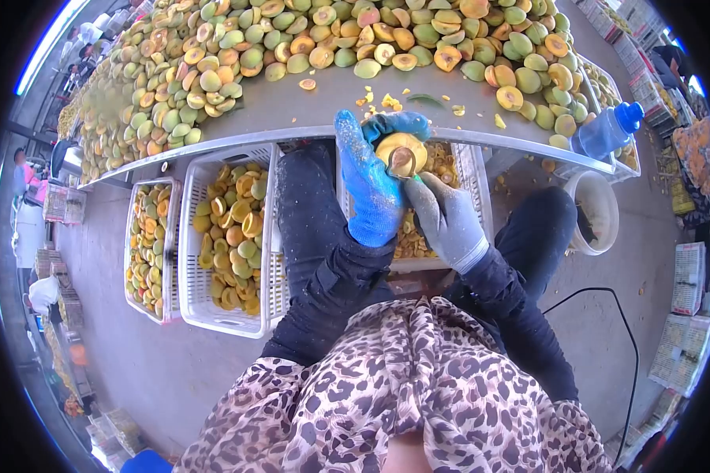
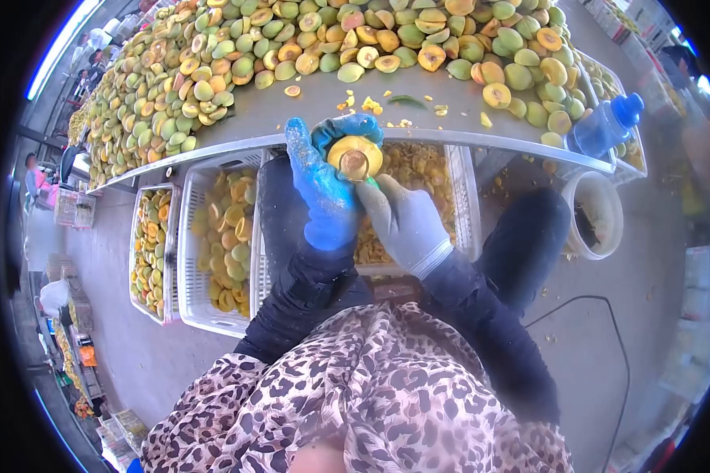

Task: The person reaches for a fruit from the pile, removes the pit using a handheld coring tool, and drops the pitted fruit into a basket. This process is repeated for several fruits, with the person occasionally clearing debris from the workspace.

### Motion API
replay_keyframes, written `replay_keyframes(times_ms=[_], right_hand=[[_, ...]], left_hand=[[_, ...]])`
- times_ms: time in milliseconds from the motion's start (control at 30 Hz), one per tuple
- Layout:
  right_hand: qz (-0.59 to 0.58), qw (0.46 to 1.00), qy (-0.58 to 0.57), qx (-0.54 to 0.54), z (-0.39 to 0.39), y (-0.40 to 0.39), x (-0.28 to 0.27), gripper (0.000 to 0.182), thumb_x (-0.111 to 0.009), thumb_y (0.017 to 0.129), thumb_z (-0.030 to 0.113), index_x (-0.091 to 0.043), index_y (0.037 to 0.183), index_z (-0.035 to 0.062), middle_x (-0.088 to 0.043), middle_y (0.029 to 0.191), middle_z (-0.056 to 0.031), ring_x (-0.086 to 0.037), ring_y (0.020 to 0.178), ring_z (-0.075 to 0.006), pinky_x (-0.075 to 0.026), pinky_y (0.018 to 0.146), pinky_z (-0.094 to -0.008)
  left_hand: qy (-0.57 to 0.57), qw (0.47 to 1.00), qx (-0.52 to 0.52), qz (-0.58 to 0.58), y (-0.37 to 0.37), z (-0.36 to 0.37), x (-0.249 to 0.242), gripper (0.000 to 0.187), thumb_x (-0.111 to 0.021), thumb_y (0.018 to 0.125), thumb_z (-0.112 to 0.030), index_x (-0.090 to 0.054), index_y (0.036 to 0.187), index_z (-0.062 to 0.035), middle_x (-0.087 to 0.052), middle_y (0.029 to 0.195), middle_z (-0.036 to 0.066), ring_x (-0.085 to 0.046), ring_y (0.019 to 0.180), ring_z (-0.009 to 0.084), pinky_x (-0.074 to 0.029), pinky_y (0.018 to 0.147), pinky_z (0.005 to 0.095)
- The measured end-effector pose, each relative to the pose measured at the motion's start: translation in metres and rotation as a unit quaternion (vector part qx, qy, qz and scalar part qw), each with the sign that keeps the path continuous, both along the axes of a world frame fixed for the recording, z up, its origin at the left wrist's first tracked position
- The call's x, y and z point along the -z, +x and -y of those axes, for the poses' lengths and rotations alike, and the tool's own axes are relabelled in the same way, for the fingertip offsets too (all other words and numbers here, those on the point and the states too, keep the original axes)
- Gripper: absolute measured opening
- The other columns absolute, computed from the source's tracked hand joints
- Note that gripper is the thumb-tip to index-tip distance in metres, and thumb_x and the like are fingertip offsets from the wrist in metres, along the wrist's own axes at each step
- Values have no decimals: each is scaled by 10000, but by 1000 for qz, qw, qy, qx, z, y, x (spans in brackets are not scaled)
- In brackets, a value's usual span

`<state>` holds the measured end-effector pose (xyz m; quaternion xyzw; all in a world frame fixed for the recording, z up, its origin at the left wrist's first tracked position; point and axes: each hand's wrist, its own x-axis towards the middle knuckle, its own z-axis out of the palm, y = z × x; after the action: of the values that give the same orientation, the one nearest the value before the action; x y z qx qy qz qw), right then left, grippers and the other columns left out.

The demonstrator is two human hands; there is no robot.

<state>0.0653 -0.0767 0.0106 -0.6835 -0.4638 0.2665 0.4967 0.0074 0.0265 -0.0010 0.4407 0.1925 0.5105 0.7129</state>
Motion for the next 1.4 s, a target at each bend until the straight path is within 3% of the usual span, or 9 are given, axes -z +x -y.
replay_keyframes(times_ms=[133,300,700,800,1000,1100,1233,1267,1400], right_hand=[[71,997,43,1,-3,-6,13,280,-502,947,246,-588,897,-16,-557,619,-201,-605,586,-342,-425,523,-376],[-267,940,-158,-143,9,1,-2,305,-507,953,269,-576,901,-23,-447,543,-51,-460,511,-86,-396,490,-311],[17,996,84,-1,5,-15,2,272,-515,945,235,-586,904,-25,-539,627,-210,-575,548,-317,-407,517,-356],[55,997,53,-10,10,-15,4,280,-513,948,233,-586,884,-30,-549,614,-185,-576,529,-276,-415,517,-373],[-328,918,-161,-153,22,5,-17,451,-427,961,397,-568,742,29,-452,518,-8,-395,392,-79,-293,368,-226],[-367,895,-209,-142,23,6,-18,471,-383,969,422,-544,738,44,-400,494,11,-360,372,-65,-272,347,-224],[-443,846,-251,-160,22,7,-10,553,-374,931,584,-513,776,72,-386,478,13,-319,339,-69,-268,341,-219],[-515,808,-219,-184,23,10,-1,575,-357,924,607,-519,779,74,-369,458,23,-306,319,-70,-271,340,-220],[-598,766,-147,-184,33,12,15,574,-333,937,583,-542,790,69,-350,441,35,-276,290,-73,-269,325,-228]], left_hand=[[24,999,-22,16,-8,-1,9,591,-338,963,-515,-551,1087,23,-627,853,157,-619,745,252,-522,725,359],[216,963,111,113,-12,-9,12,649,-542,921,-376,-225,1440,-149,-615,848,158,-616,744,254,-535,669,382],[-201,968,33,147,-14,13,-16,601,-314,957,-494,-606,820,14,-634,767,160,-613,714,281,-521,679,375],[-120,990,-47,64,-15,19,-14,585,-331,955,-494,-596,779,-3,-628,748,158,-609,699,280,-513,678,362],[-101,989,95,55,-17,1,-3,597,-331,960,-497,-552,671,-24,-587,664,143,-577,627,268,-484,625,353],[50,959,264,90,-22,-10,7,511,-356,984,-442,-582,1007,17,-579,675,125,-606,632,239,-522,641,359],[332,921,140,147,-6,-8,15,569,-351,985,-435,-606,775,28,-606,652,127,-614,608,238,-514,595,329],[-8,957,258,132,-6,-12,19,519,-342,980,-410,-603,857,22,-615,687,126,-613,609,245,-529,616,343],[-390,896,123,170,-4,-30,36,413,-368,918,-297,-597,965,43,-614,981,193,-605,848,324,-497,836,479]])
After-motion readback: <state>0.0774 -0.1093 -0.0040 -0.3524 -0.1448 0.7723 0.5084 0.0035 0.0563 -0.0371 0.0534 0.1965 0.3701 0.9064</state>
